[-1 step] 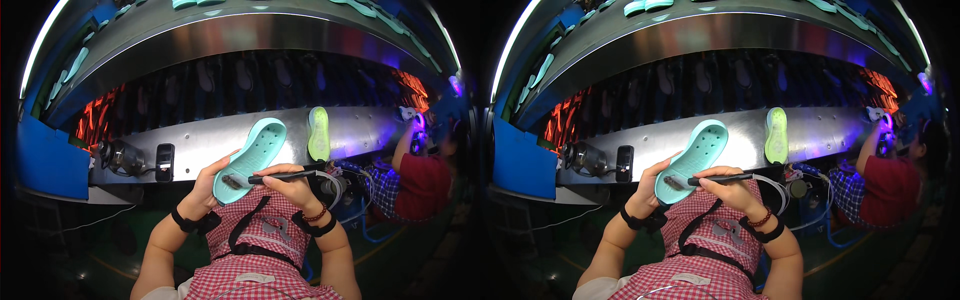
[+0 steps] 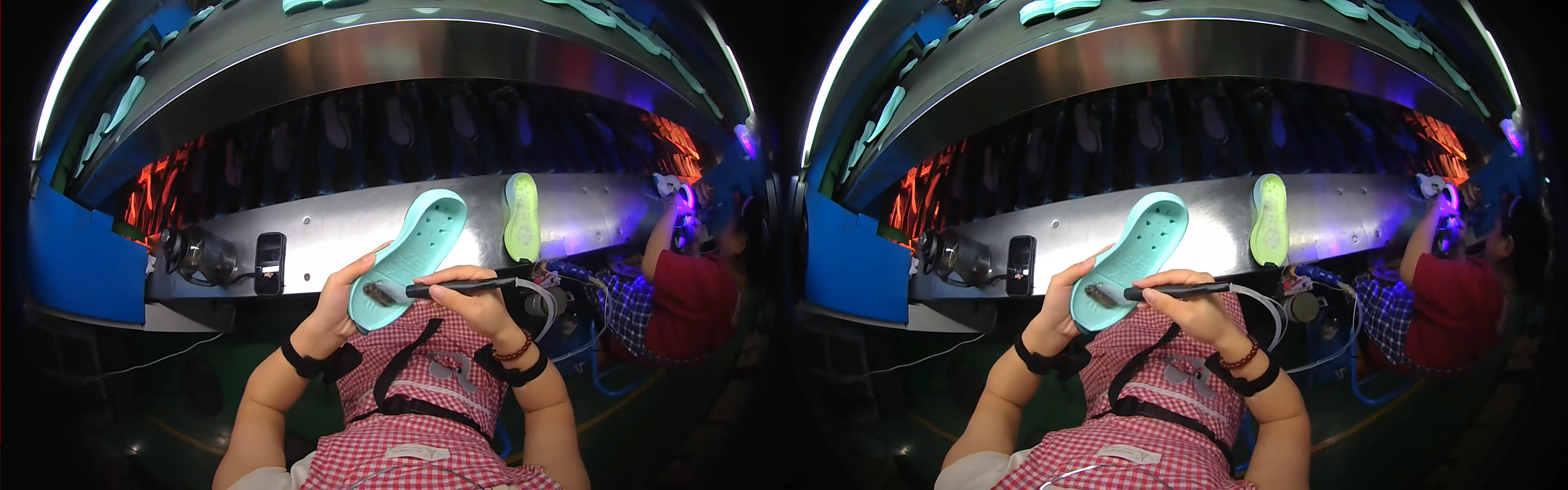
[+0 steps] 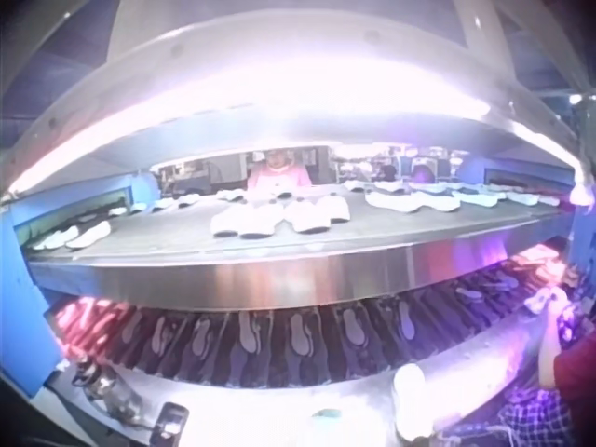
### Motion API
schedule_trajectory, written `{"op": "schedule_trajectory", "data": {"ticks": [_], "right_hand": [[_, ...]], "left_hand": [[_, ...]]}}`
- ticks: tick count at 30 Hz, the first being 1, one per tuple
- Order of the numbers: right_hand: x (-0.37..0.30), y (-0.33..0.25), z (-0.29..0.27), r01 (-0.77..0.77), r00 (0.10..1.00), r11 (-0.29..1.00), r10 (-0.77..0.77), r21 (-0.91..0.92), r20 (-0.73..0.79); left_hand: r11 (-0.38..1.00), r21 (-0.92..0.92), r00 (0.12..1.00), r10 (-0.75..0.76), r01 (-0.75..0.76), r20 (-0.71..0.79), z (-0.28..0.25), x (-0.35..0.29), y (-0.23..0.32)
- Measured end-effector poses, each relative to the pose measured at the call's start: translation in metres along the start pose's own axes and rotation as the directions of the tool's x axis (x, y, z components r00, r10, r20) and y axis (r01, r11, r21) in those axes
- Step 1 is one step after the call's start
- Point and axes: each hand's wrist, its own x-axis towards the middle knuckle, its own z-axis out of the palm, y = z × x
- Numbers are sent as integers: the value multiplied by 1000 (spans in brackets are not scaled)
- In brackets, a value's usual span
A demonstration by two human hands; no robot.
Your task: Applying glue to shoe soles using a brush and placing them on a conveyor belt.
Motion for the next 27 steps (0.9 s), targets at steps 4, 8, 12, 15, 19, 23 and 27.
{"op": "schedule_trajectory", "data": {"ticks": [4, 8, 12, 15, 19, 23, 27], "right_hand": [[-1, 17, 1, 45, 998, 998, -47, -45, -38], [4, 21, 3, 70, 990, 992, -82, -101, -118], [12, 31, -2, 146, 964, 982, -168, -118, -205], [21, 40, -9, 150, 938, 949, -225, -276, -265], [36, 43, 3, 159, 800, 888, -372, -431, -471], [13, 23, 26, 246, 923, 816, -362, -523, -131], [-20, -1, 2, 72, 997, 980, -70, 188, -18]], "left_hand": [[996, -67, 998, 50, -52, -34, -12, 2, -5], [990, -104, 994, 91, -97, -60, -20, 3, -10], [989, -96, 993, 109, -113, -44, -24, 4, -9], [983, -108, 989, 145, -146, -19, -26, 3, -13], [991, -90, 994, 89, -95, -71, -28, 5, -24], [983, -78, 967, 146, -165, -208, -28, 1, -15], [974, 41, 975, 222, -221, -20, -13, -29, 27]]}}
